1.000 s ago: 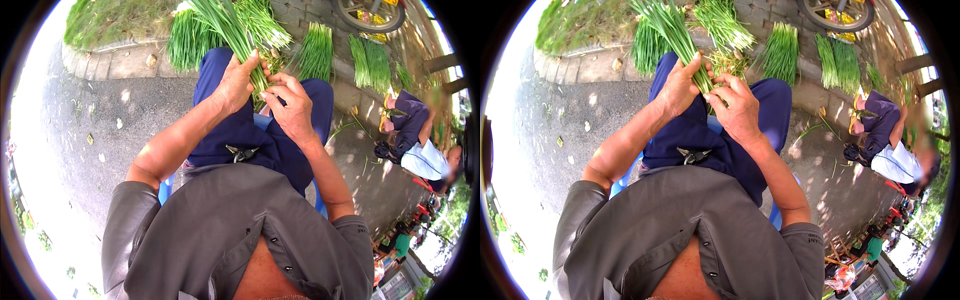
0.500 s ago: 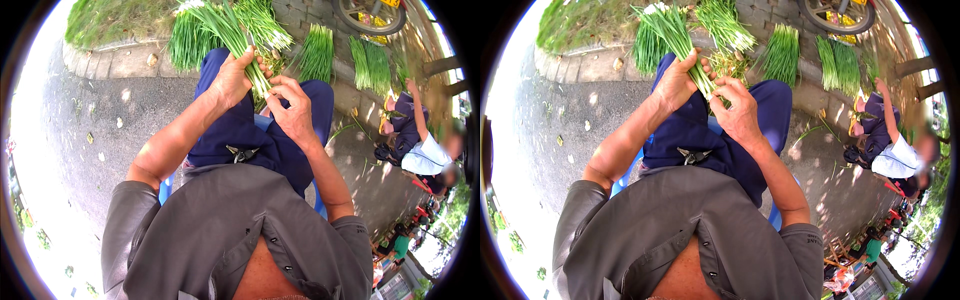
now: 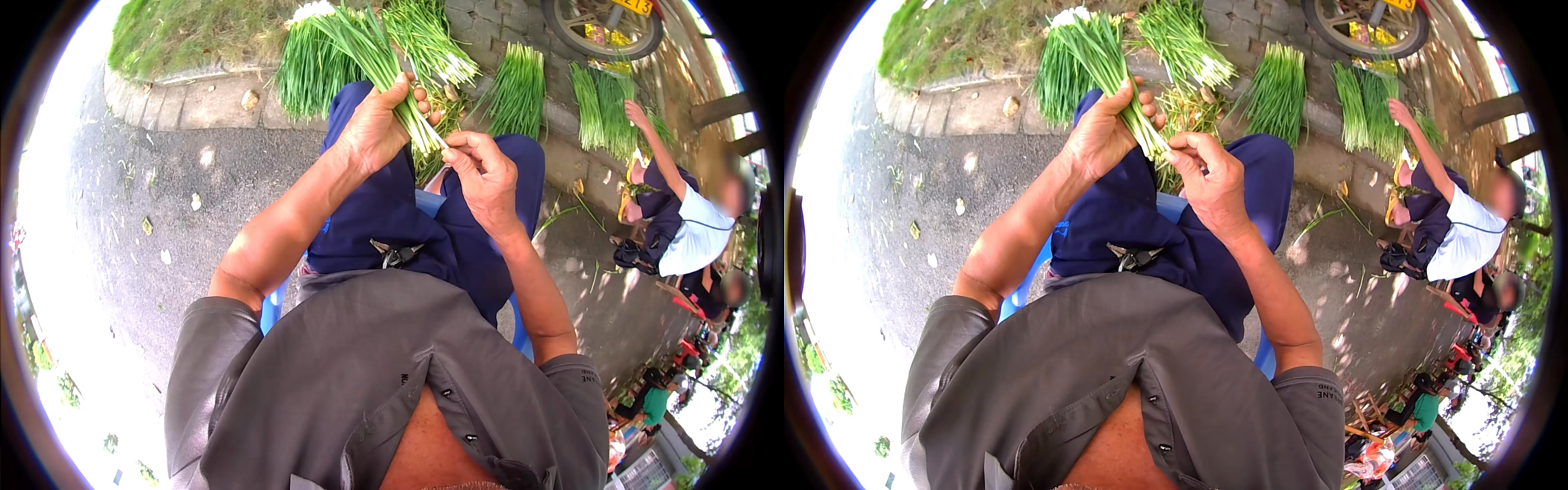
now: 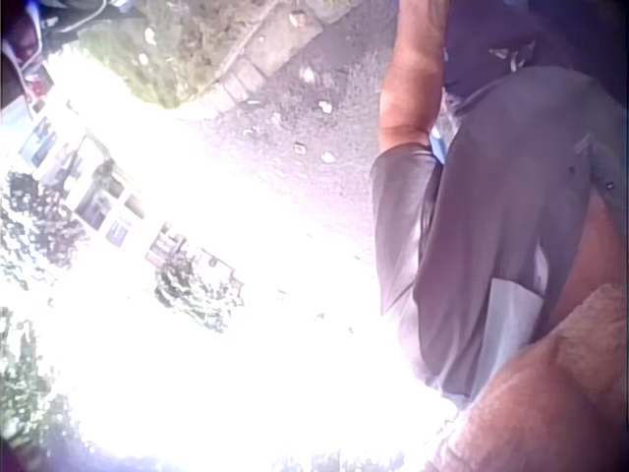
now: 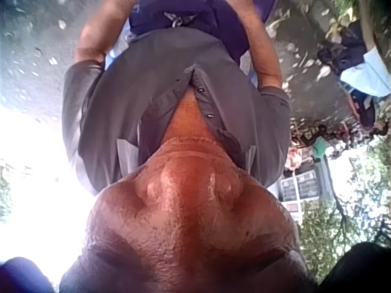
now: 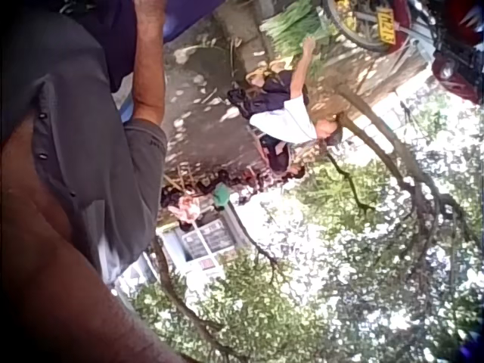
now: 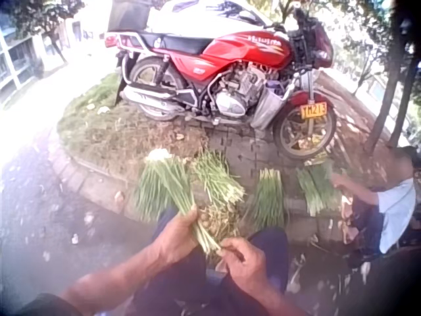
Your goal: The person sorts bunches of green chives by hand, removing loose blades and aligning the stems into neat bundles while sitting outdoors.
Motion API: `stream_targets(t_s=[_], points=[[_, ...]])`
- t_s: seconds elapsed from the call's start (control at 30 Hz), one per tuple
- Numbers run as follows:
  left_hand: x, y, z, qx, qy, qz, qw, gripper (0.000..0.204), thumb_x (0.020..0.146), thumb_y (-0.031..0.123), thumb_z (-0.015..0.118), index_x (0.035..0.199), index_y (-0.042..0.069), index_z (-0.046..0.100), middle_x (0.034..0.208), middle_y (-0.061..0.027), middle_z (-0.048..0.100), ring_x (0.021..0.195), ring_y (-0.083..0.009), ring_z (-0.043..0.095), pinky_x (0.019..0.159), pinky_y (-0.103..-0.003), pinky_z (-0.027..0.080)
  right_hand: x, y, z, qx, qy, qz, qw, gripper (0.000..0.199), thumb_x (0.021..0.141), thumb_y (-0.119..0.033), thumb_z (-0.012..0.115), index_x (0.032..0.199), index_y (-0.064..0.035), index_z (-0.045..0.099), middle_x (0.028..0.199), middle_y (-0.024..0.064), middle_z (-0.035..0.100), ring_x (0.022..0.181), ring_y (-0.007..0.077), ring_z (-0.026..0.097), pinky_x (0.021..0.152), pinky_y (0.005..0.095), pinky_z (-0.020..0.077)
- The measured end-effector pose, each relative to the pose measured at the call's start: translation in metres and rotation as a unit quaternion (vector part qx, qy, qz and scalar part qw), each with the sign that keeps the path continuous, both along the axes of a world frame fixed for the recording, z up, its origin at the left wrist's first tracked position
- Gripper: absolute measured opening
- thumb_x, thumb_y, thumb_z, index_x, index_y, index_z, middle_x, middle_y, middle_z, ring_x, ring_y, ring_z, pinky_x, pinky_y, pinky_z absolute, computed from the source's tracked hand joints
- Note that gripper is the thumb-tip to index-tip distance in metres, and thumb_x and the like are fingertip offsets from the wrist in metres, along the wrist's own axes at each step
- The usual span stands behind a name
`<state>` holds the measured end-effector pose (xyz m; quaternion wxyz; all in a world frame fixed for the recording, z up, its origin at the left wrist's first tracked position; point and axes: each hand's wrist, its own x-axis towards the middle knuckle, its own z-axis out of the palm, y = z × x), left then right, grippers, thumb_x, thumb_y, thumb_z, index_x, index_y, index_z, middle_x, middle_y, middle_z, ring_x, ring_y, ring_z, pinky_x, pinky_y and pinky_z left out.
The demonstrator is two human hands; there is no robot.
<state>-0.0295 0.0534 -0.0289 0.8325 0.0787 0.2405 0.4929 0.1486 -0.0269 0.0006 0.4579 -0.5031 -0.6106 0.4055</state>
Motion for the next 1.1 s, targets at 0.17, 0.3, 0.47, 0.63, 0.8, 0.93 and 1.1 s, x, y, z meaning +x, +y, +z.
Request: stream_targets(t_s=[0.17, 0.3, 0.47, 0.63, 0.8, 0.93, 1.1], points=[[0.001, 0.0, -0.001, 0.017, -0.006, -0.011, 1.0, 0.024, 0.105, 0.026, 0.05, 0.119, 0.006, 0.049, 0.096, -0.0078, 0.056, 0.087, -0.0212, 0.057, 0.086, -0.045, 0.055, 0.0, 0.001, -0.002, 0.013, -0.001, 0.03, 0.999, 0.014, 0.086, -0.002, 0.074, 0.096, 0.0006, 0.065, 0.092, 0.006, 0.067, 0.08, 0.012, 0.064, 0.072, 0.0264, 0.0527], [0.004, -0.005, 0.002, 0.02, 0.001, -0.018, 1.0, 0.025, 0.105, 0.026, 0.049, 0.12, 0.006, 0.048, 0.097, -0.0075, 0.056, 0.087, -0.0212, 0.057, 0.085, -0.045, 0.054, 0.0, 0.002, -0.003, 0.029, -0.028, 0.028, 0.999, 0.015, 0.083, -0.001, 0.076, 0.094, 0.0003, 0.066, 0.09, 0.0059, 0.066, 0.079, 0.0131, 0.064, 0.071, 0.0271, 0.0523], [0.003, -0.004, 0.001, 0.032, 0.0, -0.035, 0.999, 0.026, 0.105, 0.026, 0.049, 0.122, 0.007, 0.048, 0.096, -0.0069, 0.055, 0.088, -0.0208, 0.057, 0.084, -0.044, 0.054, 0.0, 0.001, -0.001, -0.009, -0.029, 0.041, 0.999, 0.016, 0.082, -0.001, 0.077, 0.093, 0.0006, 0.066, 0.09, 0.0055, 0.065, 0.079, 0.0131, 0.064, 0.071, 0.027, 0.053], [0.002, -0.005, 0.012, 0.045, 0.003, -0.07, 0.997, 0.027, 0.104, 0.026, 0.052, 0.124, 0.007, 0.047, 0.094, -0.0055, 0.054, 0.087, -0.0199, 0.056, 0.082, -0.042, 0.054, 0.01, 0.006, 0.001, -0.026, 0.017, 0.067, 0.997, 0.022, 0.086, -0.009, 0.078, 0.1, -0.0002, 0.065, 0.094, 0.0056, 0.067, 0.082, 0.0112, 0.065, 0.068, 0.0259, 0.0534], [0.002, -0.006, 0.016, 0.047, 0.0, -0.125, 0.991, 0.029, 0.103, 0.026, 0.055, 0.124, 0.008, 0.049, 0.094, -0.0047, 0.054, 0.085, -0.0186, 0.057, 0.08, -0.041, 0.054, 0.025, 0.013, 0.007, -0.175, 0.154, 0.097, 0.968, 0.047, 0.093, -0.036, 0.072, 0.119, 0.0026, 0.06, 0.102, 0.0085, 0.068, 0.091, 0.0103, 0.063, 0.074, 0.0252, 0.0502], [0.004, -0.014, 0.026, 0.049, 0.045, -0.178, 0.982, 0.03, 0.101, 0.027, 0.058, 0.123, 0.007, 0.052, 0.089, -0.0031, 0.055, 0.078, -0.0164, 0.057, 0.075, -0.038, 0.054, 0.033, 0.018, 0.016, -0.197, 0.177, 0.094, 0.96, 0.061, 0.096, -0.048, 0.065, 0.125, 0.0047, 0.058, 0.107, 0.0075, 0.067, 0.1, 0.0118, 0.06, 0.087, 0.0287, 0.0466], [0.012, -0.027, 0.029, 0.088, -0.031, -0.32, 0.943, 0.032, 0.099, 0.03, 0.061, 0.12, 0.007, 0.054, 0.085, -0.0027, 0.053, 0.071, -0.015, 0.053, 0.065, -0.033, 0.049, 0.033, 0.017, 0.015, -0.211, 0.266, 0.07, 0.938, 0.06, 0.095, -0.046, 0.065, 0.128, 0.0025, 0.056, 0.107, 0.0081, 0.066, 0.1, 0.0153, 0.061, 0.088, 0.0306, 0.0485]])
